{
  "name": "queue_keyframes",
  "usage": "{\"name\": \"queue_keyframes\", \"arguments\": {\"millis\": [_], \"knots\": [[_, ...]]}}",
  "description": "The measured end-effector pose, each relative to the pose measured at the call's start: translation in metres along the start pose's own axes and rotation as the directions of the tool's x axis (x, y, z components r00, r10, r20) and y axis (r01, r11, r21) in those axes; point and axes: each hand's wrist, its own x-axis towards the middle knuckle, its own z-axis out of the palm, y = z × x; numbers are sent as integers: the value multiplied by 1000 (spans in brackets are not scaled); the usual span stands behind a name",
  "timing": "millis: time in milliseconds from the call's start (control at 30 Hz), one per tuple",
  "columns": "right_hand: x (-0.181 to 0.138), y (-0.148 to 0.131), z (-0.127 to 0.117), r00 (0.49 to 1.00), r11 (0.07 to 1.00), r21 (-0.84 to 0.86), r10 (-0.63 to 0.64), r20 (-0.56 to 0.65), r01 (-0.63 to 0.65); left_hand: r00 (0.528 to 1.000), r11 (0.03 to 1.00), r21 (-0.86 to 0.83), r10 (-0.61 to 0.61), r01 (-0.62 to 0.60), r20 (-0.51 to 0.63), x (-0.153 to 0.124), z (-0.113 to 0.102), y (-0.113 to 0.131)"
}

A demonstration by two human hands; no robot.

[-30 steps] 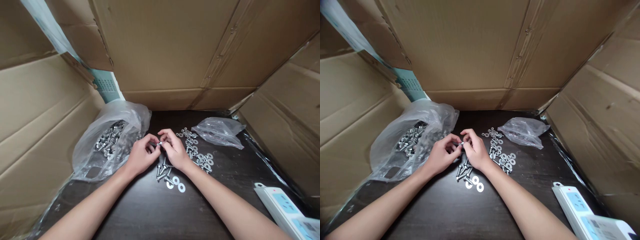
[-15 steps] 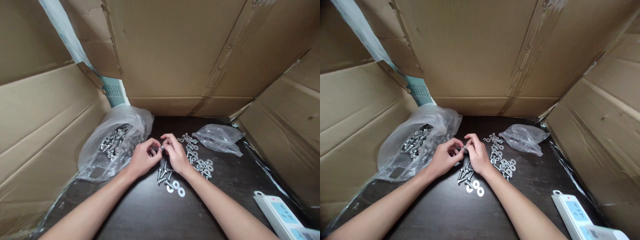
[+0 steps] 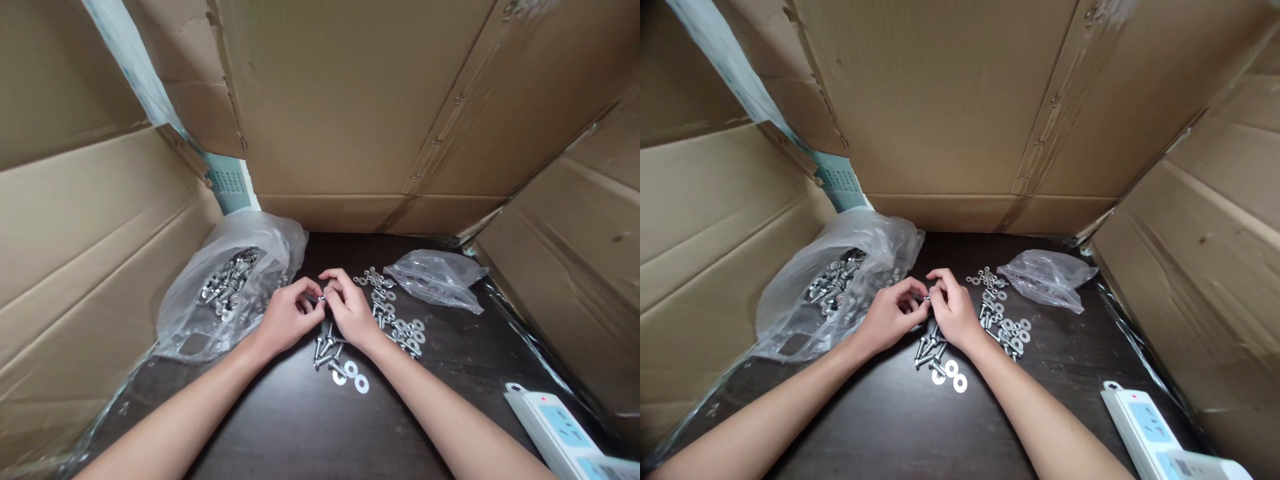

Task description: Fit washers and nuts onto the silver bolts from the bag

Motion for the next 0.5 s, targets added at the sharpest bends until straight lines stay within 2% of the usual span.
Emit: {"name": "queue_keyframes", "arguments": {"millis": [167,500], "knots": [[1,-1,-1,999,1000,26,7,-35,-6,1000,1000,7,9,-9,-9,1,0,1],[0,2,-1,1000,1000,17,-25,-2,26,1000,1000,2,6,-6,-5,0,0,0]]}}
